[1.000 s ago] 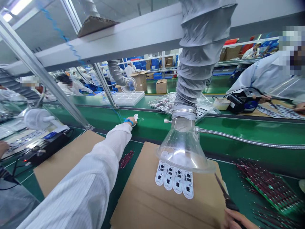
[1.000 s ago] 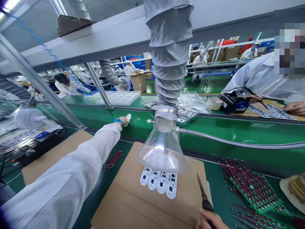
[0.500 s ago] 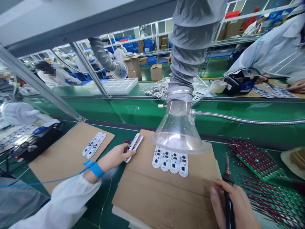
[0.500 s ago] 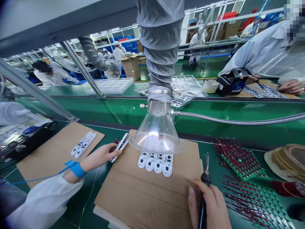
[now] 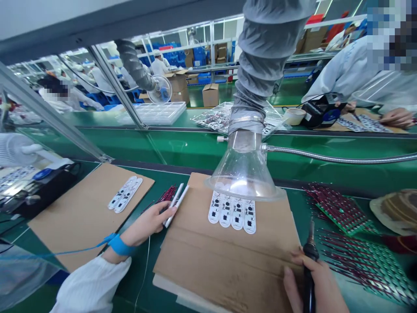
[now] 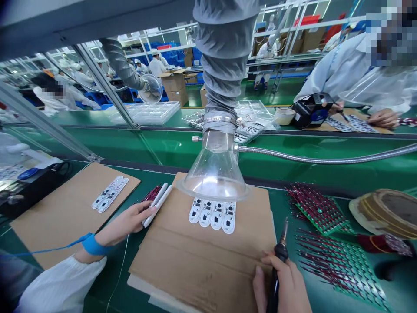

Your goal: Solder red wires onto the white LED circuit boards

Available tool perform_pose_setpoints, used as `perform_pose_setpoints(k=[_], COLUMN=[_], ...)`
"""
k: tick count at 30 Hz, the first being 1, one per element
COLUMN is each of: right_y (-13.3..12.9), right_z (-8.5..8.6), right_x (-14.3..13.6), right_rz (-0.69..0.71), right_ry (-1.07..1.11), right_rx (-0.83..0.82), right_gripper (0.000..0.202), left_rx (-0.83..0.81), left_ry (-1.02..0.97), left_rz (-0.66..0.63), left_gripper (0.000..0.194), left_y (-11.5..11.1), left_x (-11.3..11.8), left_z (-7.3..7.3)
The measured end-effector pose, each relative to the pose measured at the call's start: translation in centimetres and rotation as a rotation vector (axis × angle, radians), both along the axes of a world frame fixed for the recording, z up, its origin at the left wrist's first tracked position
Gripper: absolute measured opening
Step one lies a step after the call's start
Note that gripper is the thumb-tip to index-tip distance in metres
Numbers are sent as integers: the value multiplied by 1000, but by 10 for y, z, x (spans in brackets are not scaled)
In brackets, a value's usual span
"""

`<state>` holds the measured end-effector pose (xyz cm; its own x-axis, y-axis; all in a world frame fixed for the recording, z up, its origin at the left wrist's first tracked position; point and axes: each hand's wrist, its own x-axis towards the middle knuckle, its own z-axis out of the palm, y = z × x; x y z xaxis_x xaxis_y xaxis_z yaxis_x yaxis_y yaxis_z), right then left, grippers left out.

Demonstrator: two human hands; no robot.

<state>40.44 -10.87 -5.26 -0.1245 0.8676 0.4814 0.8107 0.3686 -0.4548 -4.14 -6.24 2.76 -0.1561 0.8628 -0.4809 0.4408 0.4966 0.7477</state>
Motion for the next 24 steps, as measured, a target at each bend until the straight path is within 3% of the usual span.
perform_pose_setpoints(k=[4,10,13,19,21,24], right_y=[1,17,39,107,119,109], right_z=[-9,-10,14,93,101,81], right_x=[-1,-11,-10,-7,-9,-8], right_rz=[-44,-180,-151,40,59,41], right_ry=[185,585,624,424,408,401], right_rx=[60,54,30,-90,-70,-82], right_gripper=[15,15,16,21,19,16], left_rx=[-10,49,93,152,150,133], left_ry=[-236,-298,-301,-228,-216,-187], left_rz=[84,98,36,47,44,31], left_gripper=[90,92,84,60,57,56], left_y=[-5,3,35,130,140,117], left_x=[2,4,9,20,19,13], left_z=[-2,11,18,31,34,33])
